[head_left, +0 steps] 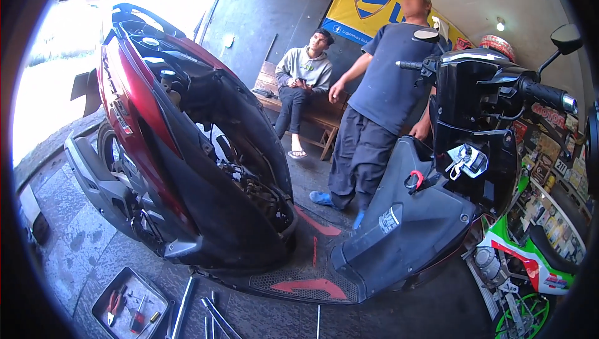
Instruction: Dismantling parts of a motorcycle's plastic fairing or bodywork using a screwdriver.
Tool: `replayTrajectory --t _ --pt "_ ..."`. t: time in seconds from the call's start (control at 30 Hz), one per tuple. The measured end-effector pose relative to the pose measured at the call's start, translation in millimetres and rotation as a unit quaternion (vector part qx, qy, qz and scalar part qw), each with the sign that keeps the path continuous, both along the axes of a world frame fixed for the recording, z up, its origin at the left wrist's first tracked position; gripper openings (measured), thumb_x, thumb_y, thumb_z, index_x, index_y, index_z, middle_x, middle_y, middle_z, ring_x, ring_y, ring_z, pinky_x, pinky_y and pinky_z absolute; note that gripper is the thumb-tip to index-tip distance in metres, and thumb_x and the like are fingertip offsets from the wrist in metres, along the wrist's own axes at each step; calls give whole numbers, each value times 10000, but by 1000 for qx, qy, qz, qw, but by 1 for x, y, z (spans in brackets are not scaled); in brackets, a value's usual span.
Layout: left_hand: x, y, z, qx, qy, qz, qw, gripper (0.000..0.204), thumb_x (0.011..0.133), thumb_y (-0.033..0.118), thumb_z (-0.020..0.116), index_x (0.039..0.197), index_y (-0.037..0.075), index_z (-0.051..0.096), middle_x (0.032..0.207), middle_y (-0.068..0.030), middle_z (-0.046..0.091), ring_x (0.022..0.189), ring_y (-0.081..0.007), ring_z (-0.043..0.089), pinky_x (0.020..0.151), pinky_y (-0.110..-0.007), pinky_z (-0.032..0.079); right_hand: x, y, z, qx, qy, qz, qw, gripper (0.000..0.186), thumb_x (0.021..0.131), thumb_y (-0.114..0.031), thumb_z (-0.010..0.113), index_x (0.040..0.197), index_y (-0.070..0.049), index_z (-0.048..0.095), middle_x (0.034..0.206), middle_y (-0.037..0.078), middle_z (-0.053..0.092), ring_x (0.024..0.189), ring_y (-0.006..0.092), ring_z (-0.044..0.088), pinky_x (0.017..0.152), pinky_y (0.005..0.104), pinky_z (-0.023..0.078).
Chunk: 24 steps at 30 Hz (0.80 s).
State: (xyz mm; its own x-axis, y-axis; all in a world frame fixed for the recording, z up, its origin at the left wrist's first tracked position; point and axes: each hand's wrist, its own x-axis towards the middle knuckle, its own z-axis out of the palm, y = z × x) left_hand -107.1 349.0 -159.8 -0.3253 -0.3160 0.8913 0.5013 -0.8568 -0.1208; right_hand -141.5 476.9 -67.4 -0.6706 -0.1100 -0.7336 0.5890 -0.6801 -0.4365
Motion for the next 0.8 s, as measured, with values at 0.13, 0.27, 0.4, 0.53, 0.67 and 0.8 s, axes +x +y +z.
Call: replayTrajectory --t 0.13,0.27,0.4,0.53,0.67,0.8 --pt "6 11 13 97 -30 30 994 375 928 212 535 562 133 511 521 -33 477 391 -190 393 393 -379 287 -7 2 -2 24 -21 -13 999 380 914 -471 531 693 -174 447 538 -26 340 442 121 294 389 267 240" --pt "-21 41 39 -69 27 91 993 294 922 225 547 650 115 540 596 -71 506 479 -216 431 462 -390 322 17 -17 44 120 95 0 988 373 906 -454 566 680 -189 433 544 -42 315 453 124 291 405 270 245" --pt "-36 75 64 -284 86 166 940 214 916 243 563 766 91 579 698 -120 546 597 -251 483 554 -406 369 15 -2 49 135 116 -10 984 388 887 -492 594 682 -208 429 580 -29 346 488 123 319 420 283 261" --pt "-70 63 72 -503 80 273 816 199 909 261 579 883 67 617 799 -170 586 714 -285 534 646 -422 416 17 5 40 164 144 42 975 358 905 -467 582 699 -205 449 599 -40 350 492 112 324 439 271 271" --pt "-56 33 51 -692 -74 337 634 263 902 279 596 1000 43 656 900 -220 626 831 -320 586 738 -437 463 17 10 35 187 196 20 962 288 918 -456 554 783 -202 568 626 -47 407 511 94 356 459 252 296" --pt "-11 28 12 -783 -247 287 494 338 897 293 608 1088 25 685 976 -257 655 919 -346 624 807 -449 499 6 36 -17 195 308 39 930 284 942 -409 517 905 -165 657 685 -18 524 541 106 440 478 249 369"
